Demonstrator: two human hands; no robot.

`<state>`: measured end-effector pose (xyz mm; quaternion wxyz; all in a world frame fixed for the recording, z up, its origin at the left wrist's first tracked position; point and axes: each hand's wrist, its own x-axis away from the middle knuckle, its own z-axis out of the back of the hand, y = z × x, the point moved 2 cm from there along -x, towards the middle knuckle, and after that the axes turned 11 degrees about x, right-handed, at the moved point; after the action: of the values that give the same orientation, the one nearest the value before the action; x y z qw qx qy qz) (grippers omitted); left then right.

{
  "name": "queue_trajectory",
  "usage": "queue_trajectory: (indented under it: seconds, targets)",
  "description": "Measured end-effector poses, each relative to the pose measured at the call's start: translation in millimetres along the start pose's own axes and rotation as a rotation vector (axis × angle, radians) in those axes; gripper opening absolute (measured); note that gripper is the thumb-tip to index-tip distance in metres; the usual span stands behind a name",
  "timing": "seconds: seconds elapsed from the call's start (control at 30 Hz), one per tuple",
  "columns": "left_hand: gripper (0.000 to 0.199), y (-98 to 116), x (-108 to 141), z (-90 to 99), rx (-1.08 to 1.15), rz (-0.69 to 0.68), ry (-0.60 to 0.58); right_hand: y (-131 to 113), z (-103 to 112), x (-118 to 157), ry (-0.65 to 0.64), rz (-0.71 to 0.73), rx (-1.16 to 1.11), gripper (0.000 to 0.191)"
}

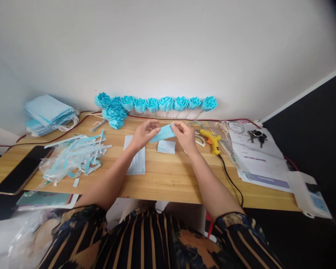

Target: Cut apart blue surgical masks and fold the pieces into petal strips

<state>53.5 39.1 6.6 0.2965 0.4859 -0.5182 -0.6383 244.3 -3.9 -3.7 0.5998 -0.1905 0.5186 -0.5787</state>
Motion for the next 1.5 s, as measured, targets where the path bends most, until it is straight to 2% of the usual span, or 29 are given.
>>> queue_trajectory:
  seconds: [0.1, 0.2, 0.43, 0.6, 0.73, 0.83, 0.97, 1.07, 1.3, 1.5]
  targets:
    - [0.054, 0.5, 3.9, -5.4, -0.144, -0.066, -0.105, -3.4, -2.5, 1.5, -0.006, 0.005, 0.025, 0.028]
    - [0.06, -2.4, 5.3, -7.1, -0.164, -0.073, -0.148, -2.6, -2.6, 1.1, -0.009, -0.008, 0.001, 0.03]
    - [0.051, -7.2, 0.9, -2.5, -0.028, 0.07, -0.095, -0.2, 0.1, 0.0, 0.0, -0.025, 0.026, 0.034]
    - [0.035, -11.1, -2.2, 2.4, 0.022, 0.045, -0.013, -0.7, 1.2, -0.3, -0.055, -0.047, -0.045, 0.042]
    - [0.037, -11.2, -1.6, 1.2, 0.076, 0.05, -0.049, -1.4, 0.1, -0.3, -0.121, -0.097, -0.192, 0.049]
    - [0.044, -8.3, 0.7, -3.3, 0.074, 0.061, -0.134, -1.8, -1.0, 0.0, -0.119, -0.108, -0.218, 0.042]
    - [0.053, -4.6, 2.5, -6.9, 0.018, 0.077, -0.217, -0.1, -1.5, -0.6, -0.084, -0.078, -0.146, 0.028]
    - [0.052, -5.2, 1.4, -3.3, -0.036, 0.074, -0.187, 3.0, -0.1, -2.2, -0.052, -0.074, -0.139, 0.028]
    - [0.041, -19.1, -2.1, 6.8, -0.03, 0.207, -0.06, 8.2, 3.2, -5.1, 0.017, -0.047, -0.094, 0.029]
    - [0.038, -15.7, -2.3, 3.3, 0.061, 0.229, -0.056, 4.5, 6.4, -4.6, 0.093, -0.033, -0.014, 0.03]
